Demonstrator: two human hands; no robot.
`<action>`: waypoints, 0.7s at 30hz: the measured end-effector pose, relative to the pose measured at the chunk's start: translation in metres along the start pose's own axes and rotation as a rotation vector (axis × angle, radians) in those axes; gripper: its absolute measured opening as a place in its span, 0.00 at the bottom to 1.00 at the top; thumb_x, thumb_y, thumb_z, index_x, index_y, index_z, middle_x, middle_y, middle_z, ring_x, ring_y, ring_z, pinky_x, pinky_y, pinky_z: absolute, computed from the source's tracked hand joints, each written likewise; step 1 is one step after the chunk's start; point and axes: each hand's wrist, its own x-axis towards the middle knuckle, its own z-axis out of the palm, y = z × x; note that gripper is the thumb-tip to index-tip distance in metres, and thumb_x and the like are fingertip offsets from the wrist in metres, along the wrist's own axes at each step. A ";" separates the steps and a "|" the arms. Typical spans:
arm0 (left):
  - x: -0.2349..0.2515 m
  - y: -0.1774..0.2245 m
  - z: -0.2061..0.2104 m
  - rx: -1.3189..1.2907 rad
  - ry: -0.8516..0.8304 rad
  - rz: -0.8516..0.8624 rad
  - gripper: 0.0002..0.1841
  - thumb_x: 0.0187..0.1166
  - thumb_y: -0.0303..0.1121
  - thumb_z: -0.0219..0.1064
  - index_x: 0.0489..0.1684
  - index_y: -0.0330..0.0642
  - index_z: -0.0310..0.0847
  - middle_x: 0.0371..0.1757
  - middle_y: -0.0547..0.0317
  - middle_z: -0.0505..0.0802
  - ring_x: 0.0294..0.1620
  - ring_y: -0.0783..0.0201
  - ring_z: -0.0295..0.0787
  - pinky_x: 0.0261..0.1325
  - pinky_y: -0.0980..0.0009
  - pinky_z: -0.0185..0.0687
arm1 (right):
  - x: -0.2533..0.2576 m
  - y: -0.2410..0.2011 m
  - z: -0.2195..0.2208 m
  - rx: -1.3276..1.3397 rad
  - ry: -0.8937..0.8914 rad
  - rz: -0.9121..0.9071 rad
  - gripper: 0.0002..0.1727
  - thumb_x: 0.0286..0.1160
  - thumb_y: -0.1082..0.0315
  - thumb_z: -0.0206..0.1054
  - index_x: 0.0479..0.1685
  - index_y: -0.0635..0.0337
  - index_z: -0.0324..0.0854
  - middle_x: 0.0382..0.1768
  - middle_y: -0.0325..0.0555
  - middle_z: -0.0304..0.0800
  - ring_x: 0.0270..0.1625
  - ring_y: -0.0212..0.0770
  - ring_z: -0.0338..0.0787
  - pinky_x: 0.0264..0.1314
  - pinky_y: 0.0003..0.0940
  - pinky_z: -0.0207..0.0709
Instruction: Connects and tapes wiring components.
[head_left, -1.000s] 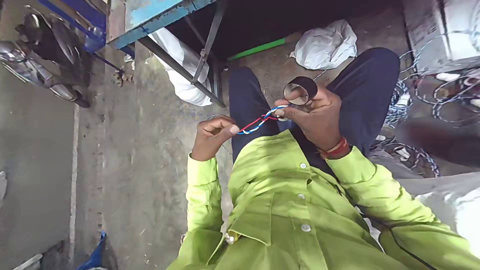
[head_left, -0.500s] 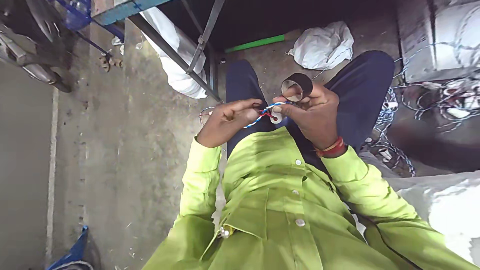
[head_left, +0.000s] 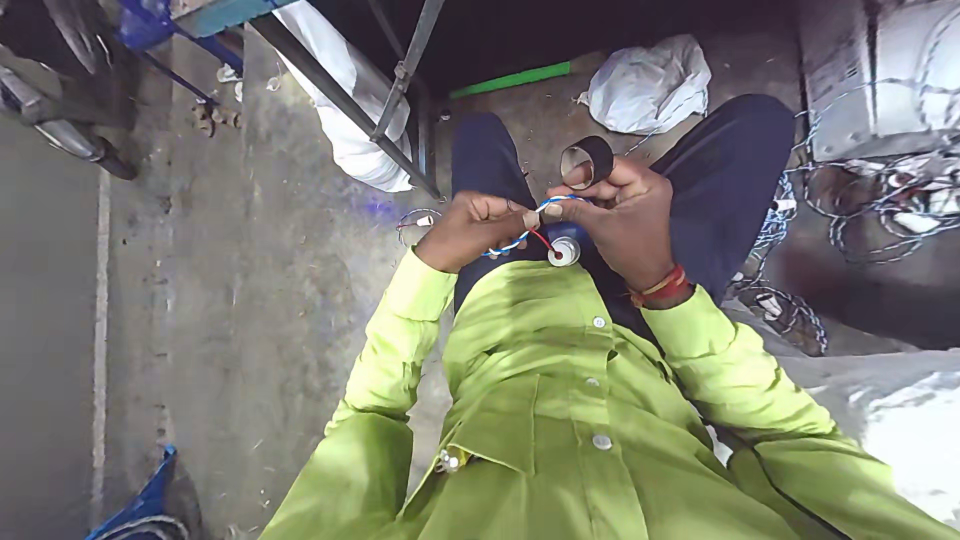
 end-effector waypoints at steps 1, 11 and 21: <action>0.000 0.000 -0.001 -0.007 -0.010 -0.018 0.10 0.84 0.30 0.66 0.42 0.32 0.91 0.27 0.62 0.94 0.22 0.75 0.85 0.25 0.79 0.82 | 0.000 0.001 0.001 0.001 0.001 0.004 0.18 0.63 0.82 0.78 0.51 0.64 0.82 0.40 0.40 0.95 0.42 0.28 0.94 0.48 0.21 0.89; -0.001 -0.010 -0.008 -0.219 -0.132 -0.153 0.13 0.88 0.29 0.59 0.42 0.34 0.91 0.32 0.57 0.98 0.29 0.68 0.95 0.34 0.71 0.94 | 0.007 0.013 0.003 -0.032 0.025 0.113 0.16 0.60 0.78 0.82 0.46 0.65 0.84 0.36 0.41 0.97 0.39 0.31 0.96 0.45 0.26 0.92; 0.004 -0.026 0.006 -0.068 -0.054 -0.119 0.05 0.73 0.21 0.70 0.42 0.32 0.88 0.32 0.61 0.94 0.28 0.74 0.89 0.33 0.76 0.88 | 0.005 0.008 0.011 -0.177 0.004 0.107 0.14 0.61 0.74 0.82 0.44 0.64 0.87 0.36 0.40 0.97 0.36 0.26 0.95 0.41 0.22 0.90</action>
